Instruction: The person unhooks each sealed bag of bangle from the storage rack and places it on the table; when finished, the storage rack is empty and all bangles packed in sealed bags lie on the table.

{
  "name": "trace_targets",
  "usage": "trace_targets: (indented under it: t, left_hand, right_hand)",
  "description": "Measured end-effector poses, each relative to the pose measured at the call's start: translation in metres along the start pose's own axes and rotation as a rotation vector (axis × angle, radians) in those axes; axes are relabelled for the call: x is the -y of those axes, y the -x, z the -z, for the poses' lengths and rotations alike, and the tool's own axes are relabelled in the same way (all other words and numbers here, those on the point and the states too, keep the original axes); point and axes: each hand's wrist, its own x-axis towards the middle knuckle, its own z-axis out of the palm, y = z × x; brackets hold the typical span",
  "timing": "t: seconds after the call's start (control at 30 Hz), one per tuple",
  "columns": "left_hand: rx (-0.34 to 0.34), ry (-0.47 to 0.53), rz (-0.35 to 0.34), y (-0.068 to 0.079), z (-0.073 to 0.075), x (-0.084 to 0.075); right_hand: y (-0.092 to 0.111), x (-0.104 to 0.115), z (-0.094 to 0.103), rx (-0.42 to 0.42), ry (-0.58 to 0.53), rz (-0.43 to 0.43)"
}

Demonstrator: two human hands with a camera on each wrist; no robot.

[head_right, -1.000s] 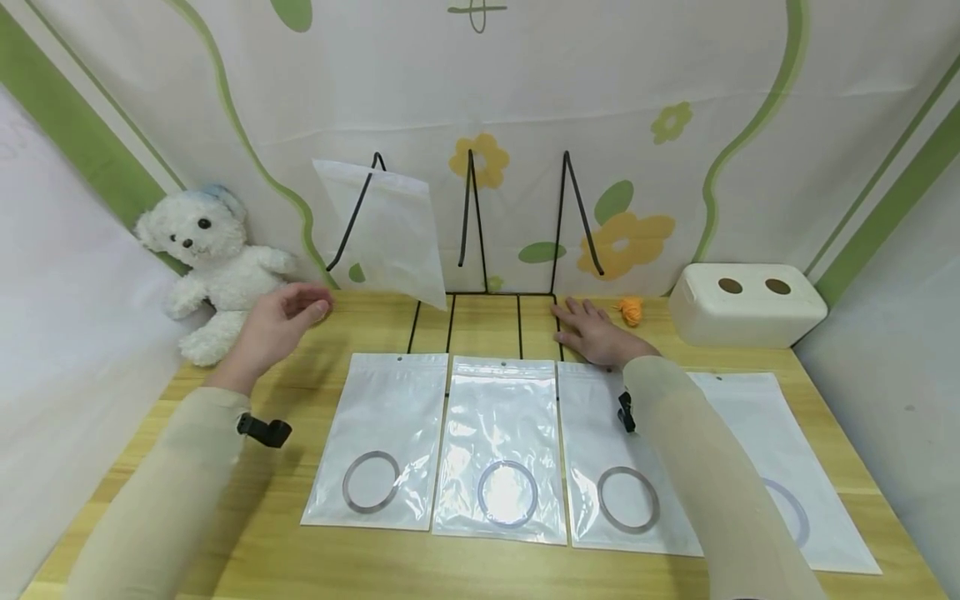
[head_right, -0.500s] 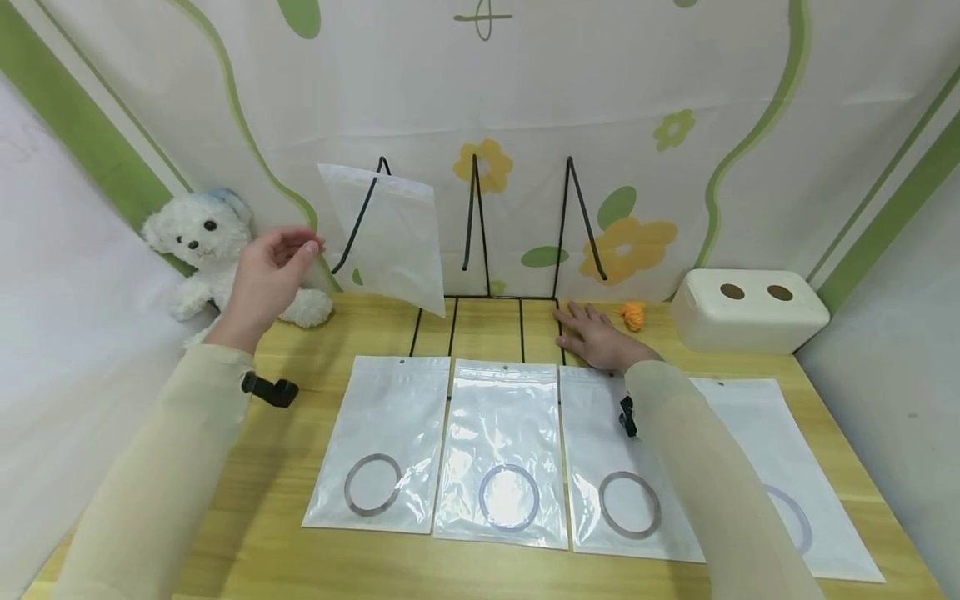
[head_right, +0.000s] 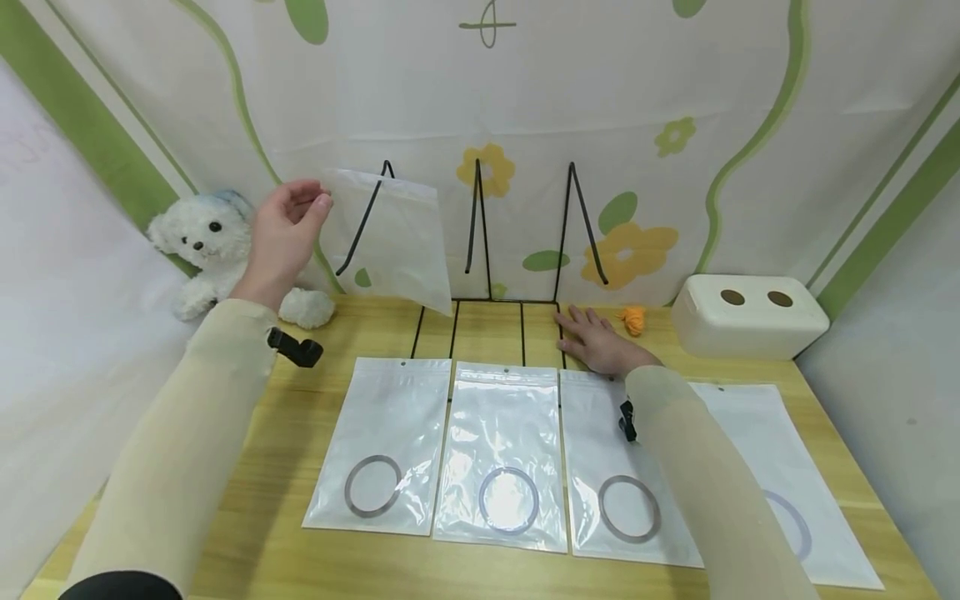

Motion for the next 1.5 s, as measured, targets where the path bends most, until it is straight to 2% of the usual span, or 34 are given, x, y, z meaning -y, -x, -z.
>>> trace_targets:
  t: [0.13,0.37,0.67,0.8,0.93,1.1,1.5]
  left_hand:
    - [0.008,0.031,0.008,-0.005,-0.003,-0.002]
    - [0.028,0.020,0.038,-0.012,-0.007,-0.008]
    - [-0.016,-0.011,0.019,-0.015,-0.014,-0.014]
    - [-0.022,-0.029,0.045,-0.015,-0.014,-0.015]
    - [-0.022,-0.029,0.062,-0.014,-0.013,-0.015]
    - [-0.017,-0.043,0.028,-0.013,-0.010,-0.010]
    - [-0.064,0.004,0.036,-0.012,-0.008,-0.005]
  right_hand:
    - [-0.001,-0.002,0.000,0.001,-0.003,0.006]
    - [-0.001,-0.005,0.001,-0.005,-0.036,0.041]
    - [-0.001,-0.001,0.002,-0.009,-0.004,0.014]
    - [-0.002,-0.003,0.000,-0.010,-0.004,0.014]
    - [-0.002,-0.001,0.000,-0.009,0.013,0.005]
    - [-0.003,0.003,0.000,-0.008,0.051,-0.013]
    - [-0.001,0.003,0.003,-0.017,0.019,-0.003]
